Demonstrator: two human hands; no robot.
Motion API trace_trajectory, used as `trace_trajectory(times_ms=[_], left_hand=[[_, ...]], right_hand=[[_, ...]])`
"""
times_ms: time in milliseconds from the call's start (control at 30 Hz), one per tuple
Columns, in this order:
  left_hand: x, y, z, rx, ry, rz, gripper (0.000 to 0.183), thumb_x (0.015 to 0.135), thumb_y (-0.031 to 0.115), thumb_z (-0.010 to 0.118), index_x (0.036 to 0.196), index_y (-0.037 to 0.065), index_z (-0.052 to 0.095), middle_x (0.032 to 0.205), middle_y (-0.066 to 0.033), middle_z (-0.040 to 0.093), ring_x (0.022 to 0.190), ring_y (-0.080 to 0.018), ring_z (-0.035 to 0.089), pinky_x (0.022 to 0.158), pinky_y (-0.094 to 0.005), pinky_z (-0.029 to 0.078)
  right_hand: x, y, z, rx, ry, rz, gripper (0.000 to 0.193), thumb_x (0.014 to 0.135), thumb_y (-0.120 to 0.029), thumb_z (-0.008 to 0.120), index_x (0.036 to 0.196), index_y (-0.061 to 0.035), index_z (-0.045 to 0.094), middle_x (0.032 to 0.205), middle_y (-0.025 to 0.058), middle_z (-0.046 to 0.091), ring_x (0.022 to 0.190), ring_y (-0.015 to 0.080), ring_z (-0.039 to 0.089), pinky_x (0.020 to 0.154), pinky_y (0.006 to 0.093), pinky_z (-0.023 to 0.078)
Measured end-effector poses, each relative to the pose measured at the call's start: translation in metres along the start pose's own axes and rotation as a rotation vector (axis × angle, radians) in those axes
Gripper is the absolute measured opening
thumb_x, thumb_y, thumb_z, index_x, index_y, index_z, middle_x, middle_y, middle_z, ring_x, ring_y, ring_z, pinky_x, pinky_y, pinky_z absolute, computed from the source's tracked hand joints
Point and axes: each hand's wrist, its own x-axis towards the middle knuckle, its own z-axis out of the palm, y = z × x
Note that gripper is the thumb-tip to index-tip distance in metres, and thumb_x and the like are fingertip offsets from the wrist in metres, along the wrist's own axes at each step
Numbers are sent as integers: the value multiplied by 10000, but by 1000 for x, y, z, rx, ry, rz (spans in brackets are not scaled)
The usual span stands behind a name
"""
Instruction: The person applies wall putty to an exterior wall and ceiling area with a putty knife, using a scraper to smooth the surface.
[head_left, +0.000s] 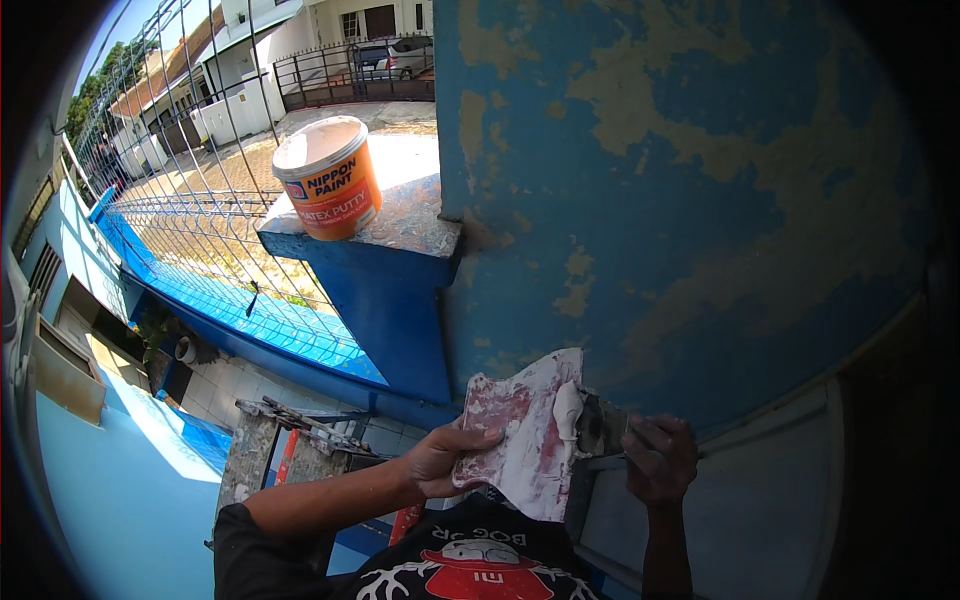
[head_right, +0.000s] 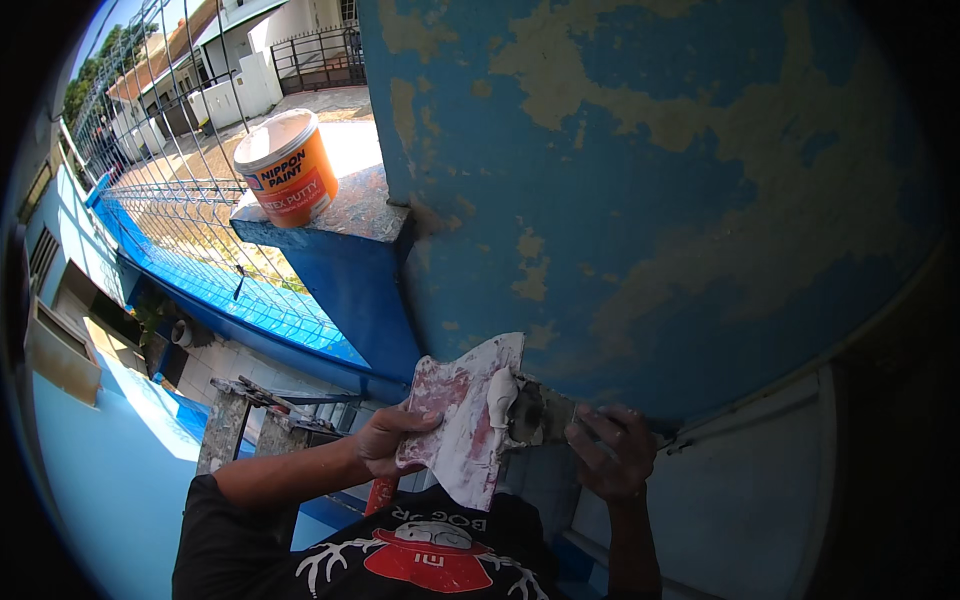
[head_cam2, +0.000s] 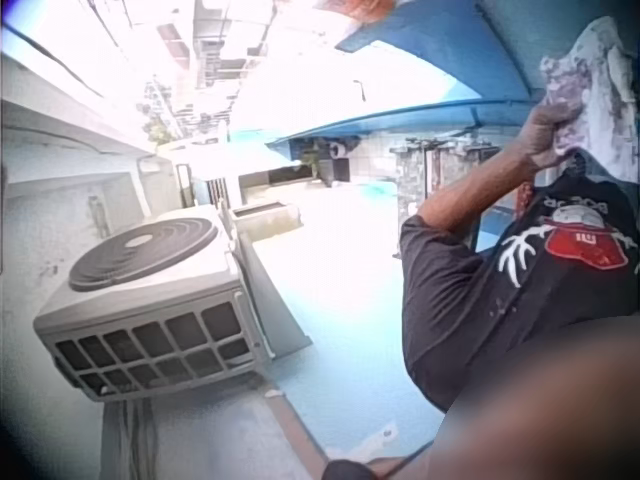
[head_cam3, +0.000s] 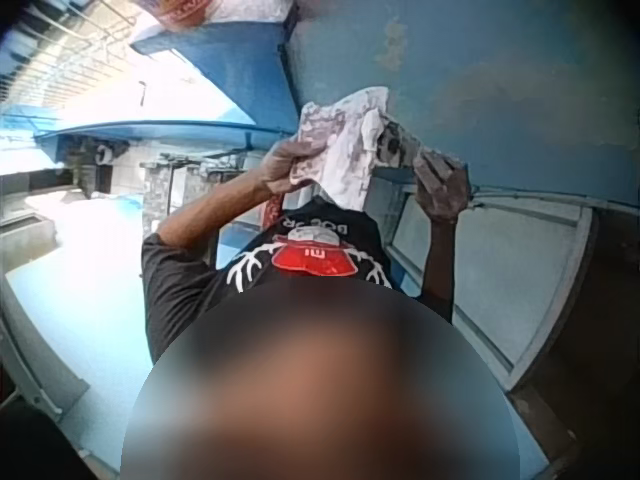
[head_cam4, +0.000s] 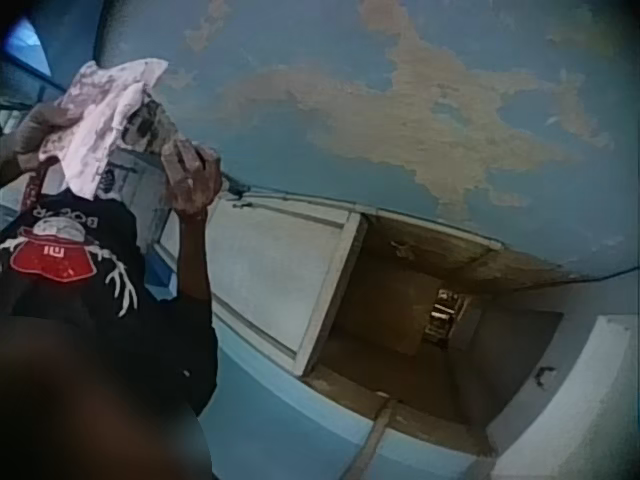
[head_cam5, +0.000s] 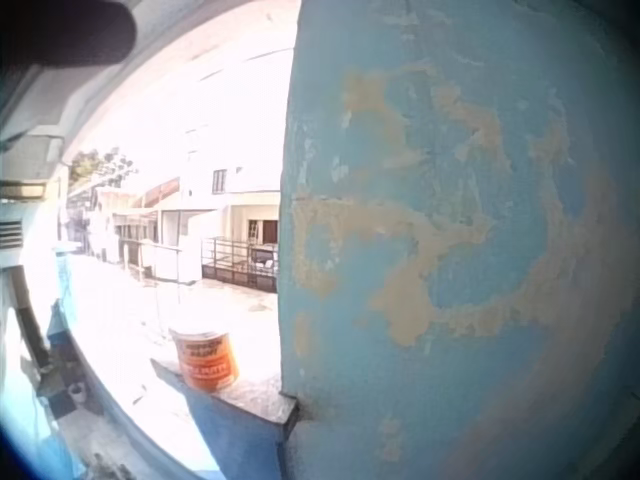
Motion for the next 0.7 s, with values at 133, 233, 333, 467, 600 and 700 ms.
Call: trace_trajectory(times_ms=[133, 233, 333, 467, 600, 700], left_hand=[[-1, 5, 9, 27, -87, -12, 523, 963, -29, 543, 1450, -29, 353, 1359, -233, 566, 1236, -322, 623, 1082, -465, 527], [1, 12, 28, 20, -181, 30, 530, 961, -34, 526, 1457, -25, 339, 1362, -246, 557, 1240, -344, 618, 1073, -487, 526], [4, 16, 29, 53, -186, 58, 530, 956, -18, 550, 1446, -30, 349, 1348, -250, 565, 1236, -346, 621, 1065, -506, 521], [3, 19, 21, 112, -137, 54, 524, 954, -17, 558, 1437, -32, 356, 1338, -247, 573, 1221, -342, 632, 1055, -504, 529], [0, 21, 19, 129, -140, 64, 510, 953, -19, 561, 1424, -33, 365, 1322, -245, 584, 1200, -337, 646, 1040, -494, 545], [-5, 19, 16, 114, -85, 87, 510, 951, -20, 563, 1422, -29, 367, 1314, -243, 587, 1192, -336, 650, 1036, -496, 550]], right_hand=[[-6, 7, -8, -61, -7, -37, 310, 759, 3, 757, 1035, -126, 700, 1043, 80, 717, 799, 283, 643, 613, 363, 540], [-19, 7, -10, 23, 39, 72, 241, 848, 9, 709, 1061, -100, 679, 1007, 135, 717, 774, 286, 672, 605, 370, 539], [-23, -3, -5, 481, 382, 555, 184, 882, -13, 697, 1062, -53, 700, 943, 189, 717, 669, 252, 683, 529, 326, 550], [33, -22, 16, 1404, 165, 946, 314, 866, 29, 726, 1173, 69, 677, 897, 210, 725, 610, 194, 683, 465, 294, 522], [36, -29, 54, 1653, 20, 1069, 358, 897, -35, 712, 1209, 129, 646, 860, 202, 716, 560, 174, 653, 431, 296, 497], [24, -34, 70, 1680, 64, 1175, 379, 908, -74, 713, 1213, 138, 640, 851, 181, 708, 539, 160, 623, 441, 287, 487]])
